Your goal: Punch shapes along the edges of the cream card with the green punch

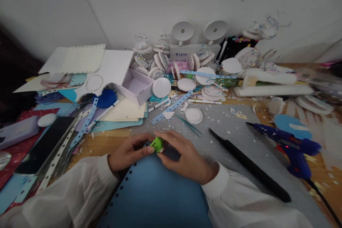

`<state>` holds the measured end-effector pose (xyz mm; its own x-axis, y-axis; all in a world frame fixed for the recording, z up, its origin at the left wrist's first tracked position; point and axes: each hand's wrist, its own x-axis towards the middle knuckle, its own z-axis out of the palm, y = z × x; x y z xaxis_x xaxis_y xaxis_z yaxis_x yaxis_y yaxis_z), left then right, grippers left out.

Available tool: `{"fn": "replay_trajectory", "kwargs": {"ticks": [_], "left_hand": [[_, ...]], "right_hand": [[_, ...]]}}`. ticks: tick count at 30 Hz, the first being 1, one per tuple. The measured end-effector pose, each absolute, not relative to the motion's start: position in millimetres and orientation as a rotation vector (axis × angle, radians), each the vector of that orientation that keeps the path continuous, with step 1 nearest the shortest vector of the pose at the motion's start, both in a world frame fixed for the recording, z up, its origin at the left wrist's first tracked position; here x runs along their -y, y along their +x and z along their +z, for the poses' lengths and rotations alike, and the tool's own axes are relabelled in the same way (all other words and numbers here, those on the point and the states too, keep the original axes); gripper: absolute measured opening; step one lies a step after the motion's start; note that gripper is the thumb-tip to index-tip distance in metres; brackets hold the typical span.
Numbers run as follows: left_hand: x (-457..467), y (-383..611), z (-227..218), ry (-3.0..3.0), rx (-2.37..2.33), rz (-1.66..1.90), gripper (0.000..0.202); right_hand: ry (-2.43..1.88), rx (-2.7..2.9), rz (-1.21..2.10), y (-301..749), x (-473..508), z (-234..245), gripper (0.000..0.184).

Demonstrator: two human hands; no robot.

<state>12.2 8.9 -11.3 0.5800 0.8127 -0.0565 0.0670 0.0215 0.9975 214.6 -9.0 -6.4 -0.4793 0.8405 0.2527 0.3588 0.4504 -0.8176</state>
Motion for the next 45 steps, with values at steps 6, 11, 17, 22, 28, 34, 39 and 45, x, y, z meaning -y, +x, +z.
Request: {"fn": "replay_trajectory", "kwargs": {"ticks": [6, 11, 17, 22, 28, 34, 39, 45], "left_hand": [[-8.3, 12.6, -11.7, 1.358, -0.777, 0.700, 0.035], [-5.6, 13.1, -14.2, 1.311, -0.815, 0.707, 0.060], [-4.2, 13.4, -14.3, 1.272, -0.783, 0.720, 0.034], [-4.0, 14.2, -14.7, 1.337, -0.761, 0.786, 0.034], [-3.4, 14.5, -12.2, 1.376, -0.749, 0.808, 0.030], [-3.1, 13.4, -13.0, 1.374, -0.771, 0.817, 0.030], [-3.2, 13.8, -14.7, 1.348, -0.759, 0.841, 0.031], [-2.4, 14.6, -15.6, 1.354, -0.760, 0.862, 0.028]], "right_hand": [[-0.971, 1.893, 1.112, 217.2, 8.0, -2.0, 0.035], [-1.128, 1.479, 1.132, 225.1, 4.1, -5.7, 0.031], [-1.159, 1.674, 1.086, 223.3, 7.5, -5.8, 0.031], [-1.182, 1.918, 0.993, 219.3, 9.9, -5.3, 0.030], [-1.136, 1.971, 0.917, 220.3, 9.0, -7.7, 0.032], [-1.143, 1.921, 1.243, 221.1, 7.5, -2.3, 0.030], [-1.119, 1.833, 1.427, 223.6, 5.2, -1.4, 0.036], [-1.103, 1.742, 1.497, 222.1, 4.6, -3.5, 0.040]]}}
